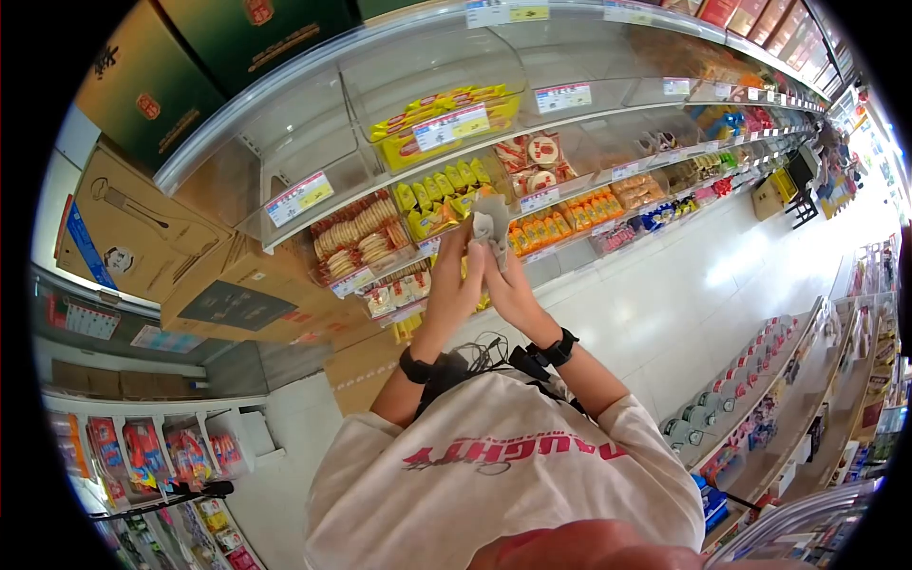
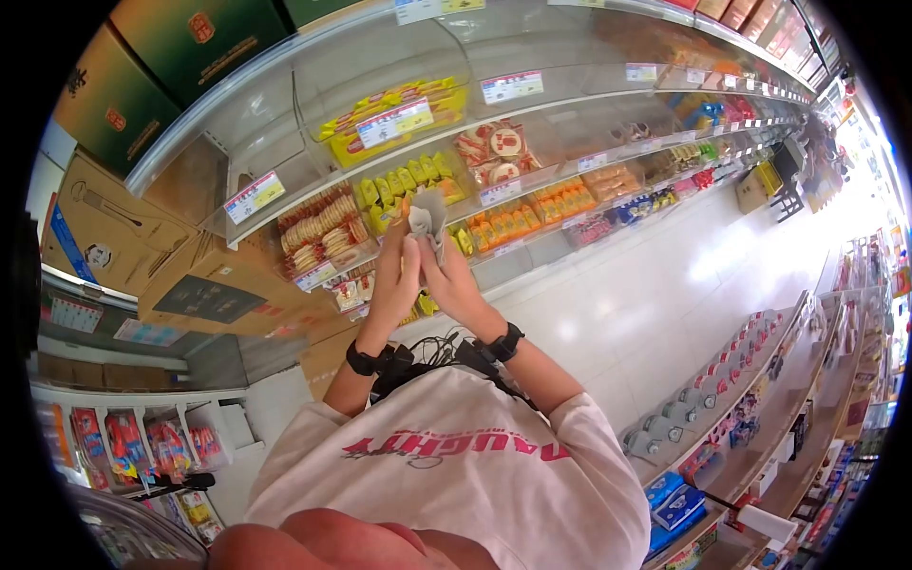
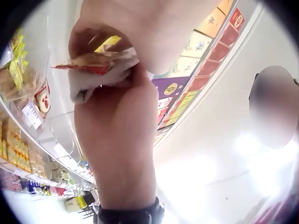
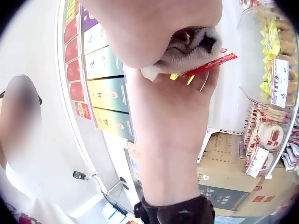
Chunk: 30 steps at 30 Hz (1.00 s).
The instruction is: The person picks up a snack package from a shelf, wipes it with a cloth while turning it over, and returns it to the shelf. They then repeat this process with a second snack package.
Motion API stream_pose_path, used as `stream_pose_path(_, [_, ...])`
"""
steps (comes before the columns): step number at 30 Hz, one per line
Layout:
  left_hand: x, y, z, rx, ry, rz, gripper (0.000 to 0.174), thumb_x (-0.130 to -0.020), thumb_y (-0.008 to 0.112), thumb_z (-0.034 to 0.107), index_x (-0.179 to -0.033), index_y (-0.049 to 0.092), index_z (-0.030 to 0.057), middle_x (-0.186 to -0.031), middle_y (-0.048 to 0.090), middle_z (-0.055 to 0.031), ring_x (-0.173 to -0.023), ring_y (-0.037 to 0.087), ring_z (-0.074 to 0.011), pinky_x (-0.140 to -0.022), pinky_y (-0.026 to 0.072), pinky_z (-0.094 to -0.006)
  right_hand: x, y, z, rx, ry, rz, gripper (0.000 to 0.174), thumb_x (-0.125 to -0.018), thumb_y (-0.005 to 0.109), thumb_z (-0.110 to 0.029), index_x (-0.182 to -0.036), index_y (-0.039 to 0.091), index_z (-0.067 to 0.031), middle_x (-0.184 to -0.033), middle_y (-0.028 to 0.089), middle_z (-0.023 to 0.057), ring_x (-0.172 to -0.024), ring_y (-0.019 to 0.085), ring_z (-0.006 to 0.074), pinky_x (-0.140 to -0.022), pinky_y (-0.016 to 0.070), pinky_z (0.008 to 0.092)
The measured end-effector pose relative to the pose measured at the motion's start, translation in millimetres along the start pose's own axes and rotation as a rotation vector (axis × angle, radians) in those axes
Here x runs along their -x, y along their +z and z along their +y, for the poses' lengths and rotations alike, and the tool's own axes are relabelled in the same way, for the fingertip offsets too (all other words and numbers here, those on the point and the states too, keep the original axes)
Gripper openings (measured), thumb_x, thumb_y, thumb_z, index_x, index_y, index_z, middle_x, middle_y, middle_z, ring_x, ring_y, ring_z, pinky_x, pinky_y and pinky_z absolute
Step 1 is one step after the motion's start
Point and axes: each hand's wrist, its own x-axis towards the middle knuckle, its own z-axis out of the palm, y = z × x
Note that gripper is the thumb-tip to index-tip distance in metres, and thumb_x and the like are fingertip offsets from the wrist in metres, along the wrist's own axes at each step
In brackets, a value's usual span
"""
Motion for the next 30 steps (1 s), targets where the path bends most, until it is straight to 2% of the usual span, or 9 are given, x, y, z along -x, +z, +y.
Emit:
stream_pose_path(4, [6, 23, 11, -0.017, 0.028, -0.040, 0.045, -0.100, 0.058, 0.027, -0.134, 0.050, -0.0026, -0.120, 0.058, -0.0205, -0.112, 0.058, -0.0329, -0.097, 0.0437, -0.0387, -5, -29, 7, -0.233, 0.303, -0.027, 0.037, -0.107, 0.048, -0.030, -0.129, 0.053, -0.0011, -0.112, 0.063, 0.0057, -0.102, 0.056, 0.0104, -0.088, 0.0460, 0.0257])
stream_pose_path(5, [9, 26, 15, -0.071, 0.084, -0.053, 0.040, -0.101, 0.057, 0.022, -0.131, 0.051, -0.0047, -0.122, 0.058, -0.0166, -0.113, 0.057, -0.0217, -0.096, 0.0446, -0.0342, -9, -40, 8, -0.285, 0.373, -0.036, 0.039, -0.106, 0.049, -0.031, -0.131, 0.053, -0.0016, -0.114, 0.062, 0.0046, -0.103, 0.056, 0.0102, -0.088, 0.0463, 0.0253])
stream_pose_path(7, [8, 23, 24, 0.125, -0.221, -0.211, 0.040, -0.101, 0.060, 0.023, -0.129, 0.052, -0.0047, -0.122, 0.059, -0.0139, -0.111, 0.056, -0.0175, -0.095, 0.0448, -0.0308, -14, -59, 0, -0.389, 0.520, -0.062, 0.042, -0.105, 0.051, -0.033, -0.134, 0.051, -0.0025, -0.119, 0.059, 0.0025, -0.104, 0.055, 0.0096, -0.088, 0.0468, 0.0244])
stream_pose_path(9, [5, 12, 15, 0.193, -0.360, -0.286, 0.037, -0.100, 0.062, 0.023, -0.125, 0.055, -0.0035, -0.116, 0.062, -0.0082, -0.104, 0.057, -0.0111, -0.090, 0.0462, -0.0258, -14, -62, -11, -0.460, 0.483, 0.001, 0.039, -0.103, 0.056, -0.030, -0.131, 0.053, -0.0026, -0.114, 0.062, 0.0017, -0.102, 0.057, 0.0088, -0.087, 0.0480, 0.0244])
stream_pose_path(13, [2, 19, 1, 0.126, -0.071, -0.045, 0.030, -0.100, 0.061, 0.028, -0.103, 0.057, -0.0018, -0.080, 0.061, -0.0067, -0.071, 0.053, -0.0099, -0.067, 0.0469, -0.0265, -10, -67, -8, -0.326, 0.340, 0.010, 0.036, -0.100, 0.063, -0.024, -0.128, 0.058, -0.0016, -0.114, 0.065, 0.0031, -0.100, 0.059, 0.0075, -0.084, 0.0486, 0.0247])
stream_pose_path(19, [-1, -4, 20, 0.012, -0.296, -0.295, 0.029, -0.099, 0.065, 0.022, -0.112, 0.057, -0.0025, -0.089, 0.063, -0.0042, -0.076, 0.051, -0.0069, -0.068, 0.0452, -0.0267, -13, -65, -5, -0.363, 0.319, 0.078, 0.031, -0.097, 0.066, -0.017, -0.124, 0.060, -0.0022, -0.114, 0.066, 0.0025, -0.096, 0.060, 0.0068, -0.077, 0.0499, 0.0236])
stream_pose_path(22, [-2, -5, 26, 0.013, -0.110, -0.165, 0.033, -0.097, 0.066, 0.030, -0.101, 0.055, -0.0004, -0.075, 0.058, -0.0068, -0.063, 0.049, -0.0113, -0.057, 0.0409, -0.0294, -12, -53, -19, -0.703, 0.501, 0.224, 0.027, -0.097, 0.066, -0.015, -0.120, 0.062, -0.0026, -0.110, 0.066, 0.0023, -0.094, 0.059, 0.0068, -0.075, 0.0492, 0.0236])
stream_pose_path(28, [-6, -28, 21, -0.391, -0.298, -0.278, 0.035, -0.095, 0.067, 0.033, -0.096, 0.057, -0.0003, -0.073, 0.064, -0.0136, -0.065, 0.059, -0.0131, -0.062, 0.0478, -0.0308, -4, -49, -13, -0.247, 0.215, 0.052, 0.023, -0.097, 0.064, -0.011, -0.118, 0.063, -0.0025, -0.107, 0.068, 0.0052, -0.094, 0.063, 0.0091, -0.076, 0.0511, 0.0277])
stream_pose_path(30, [0, -28, 3, -0.218, -0.293, -0.185, 0.044, -0.097, 0.062, 0.042, -0.098, 0.061, -0.0016, -0.077, 0.068, -0.0125, -0.072, 0.066, -0.0163, -0.066, 0.0516, -0.0321, -4, -58, -4, 0.067, 0.132, 0.085, 0.029, -0.092, 0.066, -0.007, -0.120, 0.063, -0.0012, -0.107, 0.069, 0.0085, -0.094, 0.066, 0.0146, -0.078, 0.0520, 0.0307])
